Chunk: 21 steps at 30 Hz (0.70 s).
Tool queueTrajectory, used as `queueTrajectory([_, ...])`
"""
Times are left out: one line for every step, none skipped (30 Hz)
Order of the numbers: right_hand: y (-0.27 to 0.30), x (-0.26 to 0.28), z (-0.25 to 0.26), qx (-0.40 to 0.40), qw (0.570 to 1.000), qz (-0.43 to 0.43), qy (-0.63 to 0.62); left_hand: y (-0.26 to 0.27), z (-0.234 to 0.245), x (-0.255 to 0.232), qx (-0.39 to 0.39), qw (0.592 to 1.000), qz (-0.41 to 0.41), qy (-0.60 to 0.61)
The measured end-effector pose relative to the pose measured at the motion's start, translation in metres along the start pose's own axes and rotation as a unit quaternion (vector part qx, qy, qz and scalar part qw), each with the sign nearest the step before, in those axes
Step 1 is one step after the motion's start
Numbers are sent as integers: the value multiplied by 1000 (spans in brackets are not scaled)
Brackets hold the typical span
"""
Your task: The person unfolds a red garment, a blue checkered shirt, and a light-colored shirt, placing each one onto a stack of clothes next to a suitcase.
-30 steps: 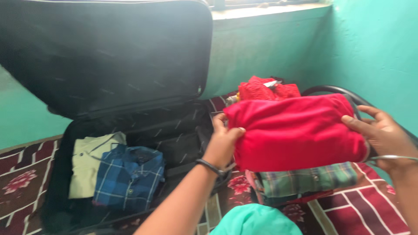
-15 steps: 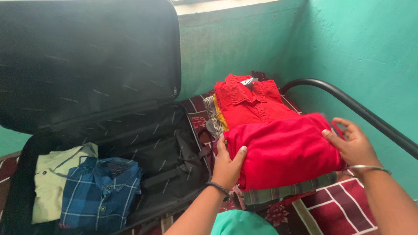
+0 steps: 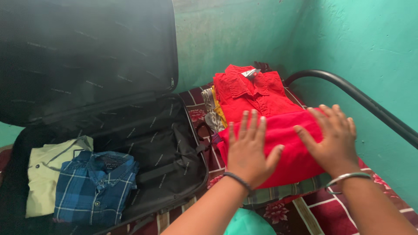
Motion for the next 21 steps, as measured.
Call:
queueTrajectory([-2,2,-11,27,1000,-7,5,-4,-10,-10,27,999,-22,-12])
queueTrajectory([-3,1,-21,56,998,-14,12,-6,-22,-10,56,998,-12,5])
queueTrajectory([-3,0,-32,84,996,-22,18,-9,-34,-10,85,996,-2,22])
queueTrajectory([-2,-5,-43,116,992,-39,15,-8,-47,-8,114,993,8,40])
queueTrajectory([0,-11,-55,148,987,-56,12,-5,-54,-6,122,991,14,51])
queueTrajectory([4,-17,-67,180,981,-73,9,-2,-61,-2,130,989,21,61])
queueTrajectory([7,-21,-76,197,977,-82,-9,1,-68,1,138,987,27,72])
queueTrajectory([11,-24,-87,213,973,-90,-26,3,-72,3,134,988,29,70])
queueTrajectory([14,-28,-98,229,968,-98,-44,7,-75,4,131,989,31,68])
queueTrajectory([16,-29,-105,227,967,-93,-70,9,-79,5,128,989,33,66])
queueTrajectory([17,-30,-112,225,966,-87,-96,11,-83,6,133,988,38,68])
queueTrajectory([18,-32,-116,221,964,-82,-120,12,-87,8,137,987,41,70])
queueTrajectory([21,-35,-121,226,962,-89,-126,14,-90,8,142,986,44,73])
queueTrajectory([22,-37,-125,229,960,-95,-132,14,-93,9,146,986,46,72])
queueTrajectory([24,-38,-128,232,958,-101,-138,15,-95,10,150,985,48,72])
queueTrajectory([24,-39,-130,231,958,-103,-135,15,-96,11,153,984,50,71])
queueTrajectory([25,-39,-130,231,958,-105,-131,15,-98,12,157,984,50,75])
queueTrajectory([25,-38,-130,229,959,-106,-128,15,-98,13,159,983,51,78])
queueTrajectory([25,-35,-128,223,961,-103,-130,15,-98,14,161,982,51,80])
queueTrajectory([24,-32,-125,217,962,-100,-131,16,-97,14,163,982,47,82])
queueTrajectory([24,-29,-121,212,964,-96,-132,18,-95,15,166,982,42,83])
Point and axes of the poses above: each hand's wrist, its own y-axis away from the middle knuckle, its own z-axis out of the back of the hand, x = y × z, the point moved 10 cm from there along -y, towards the middle knuckle, and after that the axes turned 5 degrees about -z, right-handed, at the moved point
